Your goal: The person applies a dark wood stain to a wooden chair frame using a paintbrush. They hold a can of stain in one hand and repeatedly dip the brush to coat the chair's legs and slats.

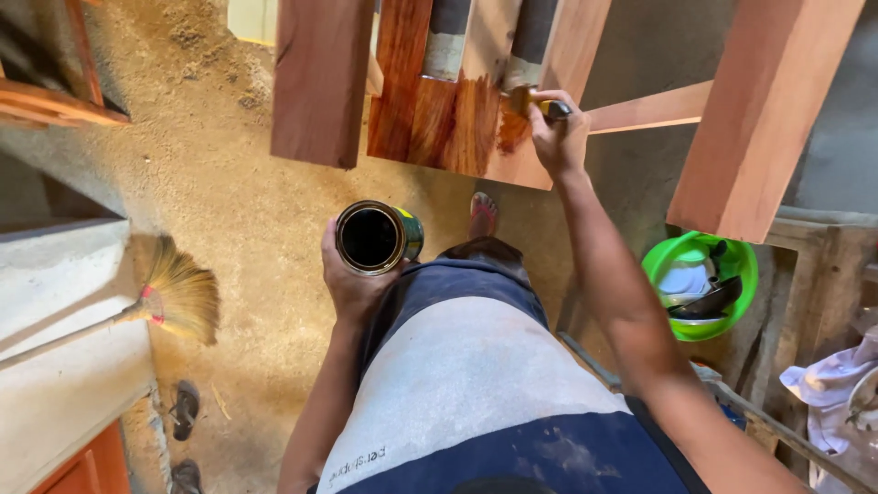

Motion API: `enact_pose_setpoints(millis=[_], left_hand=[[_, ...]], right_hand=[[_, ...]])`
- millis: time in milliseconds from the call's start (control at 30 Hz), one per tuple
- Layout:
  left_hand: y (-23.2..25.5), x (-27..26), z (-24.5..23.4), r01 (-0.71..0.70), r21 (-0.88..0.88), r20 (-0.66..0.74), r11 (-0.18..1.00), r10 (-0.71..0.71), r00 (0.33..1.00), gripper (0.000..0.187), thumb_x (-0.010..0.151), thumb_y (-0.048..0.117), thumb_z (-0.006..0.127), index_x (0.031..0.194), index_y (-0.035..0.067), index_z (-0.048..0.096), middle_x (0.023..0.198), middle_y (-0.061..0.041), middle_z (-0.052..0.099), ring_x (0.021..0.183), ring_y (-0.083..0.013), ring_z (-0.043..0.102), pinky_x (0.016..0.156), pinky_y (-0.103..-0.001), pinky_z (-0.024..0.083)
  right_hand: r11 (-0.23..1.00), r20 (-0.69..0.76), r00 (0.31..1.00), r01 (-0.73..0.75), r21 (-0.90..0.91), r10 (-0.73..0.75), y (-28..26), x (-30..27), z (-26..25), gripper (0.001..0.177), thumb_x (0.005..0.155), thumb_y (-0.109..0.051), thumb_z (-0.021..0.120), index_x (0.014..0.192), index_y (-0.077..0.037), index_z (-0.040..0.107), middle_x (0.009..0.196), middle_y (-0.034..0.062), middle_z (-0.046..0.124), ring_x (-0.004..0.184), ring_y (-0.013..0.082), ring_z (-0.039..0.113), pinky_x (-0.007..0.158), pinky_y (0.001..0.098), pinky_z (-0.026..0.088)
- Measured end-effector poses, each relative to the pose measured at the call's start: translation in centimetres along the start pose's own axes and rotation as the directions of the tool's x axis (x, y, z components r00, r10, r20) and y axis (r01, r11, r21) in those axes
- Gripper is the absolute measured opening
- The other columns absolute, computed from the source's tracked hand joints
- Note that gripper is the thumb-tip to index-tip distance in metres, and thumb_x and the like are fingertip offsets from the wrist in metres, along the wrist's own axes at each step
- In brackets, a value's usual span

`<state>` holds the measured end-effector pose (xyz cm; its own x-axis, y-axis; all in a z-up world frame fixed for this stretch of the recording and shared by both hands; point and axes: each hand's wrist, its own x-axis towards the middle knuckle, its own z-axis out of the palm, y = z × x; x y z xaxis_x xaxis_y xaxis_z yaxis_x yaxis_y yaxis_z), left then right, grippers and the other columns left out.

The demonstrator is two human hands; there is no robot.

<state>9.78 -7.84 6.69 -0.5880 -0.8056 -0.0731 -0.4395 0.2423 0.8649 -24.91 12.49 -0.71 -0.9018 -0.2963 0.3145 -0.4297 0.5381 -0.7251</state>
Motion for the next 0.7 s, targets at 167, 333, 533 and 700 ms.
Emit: enact_pose_setpoints(millis=[167,333,533,700], left_hand=[[1.5,0.0,-1.5,-0.046,0.063,0.102,0.997,0.04,0.994,0.122,0.059,0.038,0.098,0.154,0.0,0.032,0.154,-0.022,0.047,0.144,-0.0343,0.047,0.121,-0.041,0.037],[1.5,0.2,-1.7,-0.028,0.081,0.106,0.996,0.02,0.994,0.122,0.058,0.043,0.097,0.154,0.003,0.034,0.153,-0.02,0.048,0.143,-0.0347,0.048,0.12,-0.044,0.038],[1.4,0.3,-1.3,-0.083,0.081,0.129,0.993,0.072,0.989,0.121,0.06,0.043,0.097,0.154,0.002,0.033,0.153,-0.021,0.048,0.144,-0.0358,0.048,0.12,-0.045,0.04],[1.5,0.2,-1.3,-0.059,0.076,0.104,0.995,0.051,0.993,0.123,0.058,0.041,0.098,0.154,0.002,0.034,0.154,-0.02,0.047,0.145,-0.0339,0.046,0.122,-0.042,0.036]], right_hand=[[0.99,-0.004,0.991,0.136,-0.039,-0.136,-2.3,1.3,-1.3,0.017,0.087,0.005,0.072,0.099,-0.006,0.068,0.096,0.0109,0.077,0.082,0.027,0.075,0.073,0.0353,0.056],[0.998,0.091,0.996,0.019,-0.065,-0.013,-0.5,1.1,-1.2,0.01,0.092,0.001,0.077,0.095,-0.007,0.071,0.069,0.0033,0.067,0.051,0.0094,0.053,0.043,0.0292,0.041],[0.977,0.332,0.943,0.102,-0.187,-0.034,3.5,5.8,1.1,0.009,0.085,-0.016,0.071,0.087,-0.015,0.079,0.08,0.0021,0.078,0.064,0.0138,0.07,0.057,0.0303,0.059],[0.98,0.331,0.933,-0.083,-0.181,0.141,0.1,7.7,0.7,0.008,0.086,-0.009,0.069,0.086,-0.008,0.077,0.077,0.0072,0.077,0.064,0.0165,0.073,0.052,0.0305,0.063]])
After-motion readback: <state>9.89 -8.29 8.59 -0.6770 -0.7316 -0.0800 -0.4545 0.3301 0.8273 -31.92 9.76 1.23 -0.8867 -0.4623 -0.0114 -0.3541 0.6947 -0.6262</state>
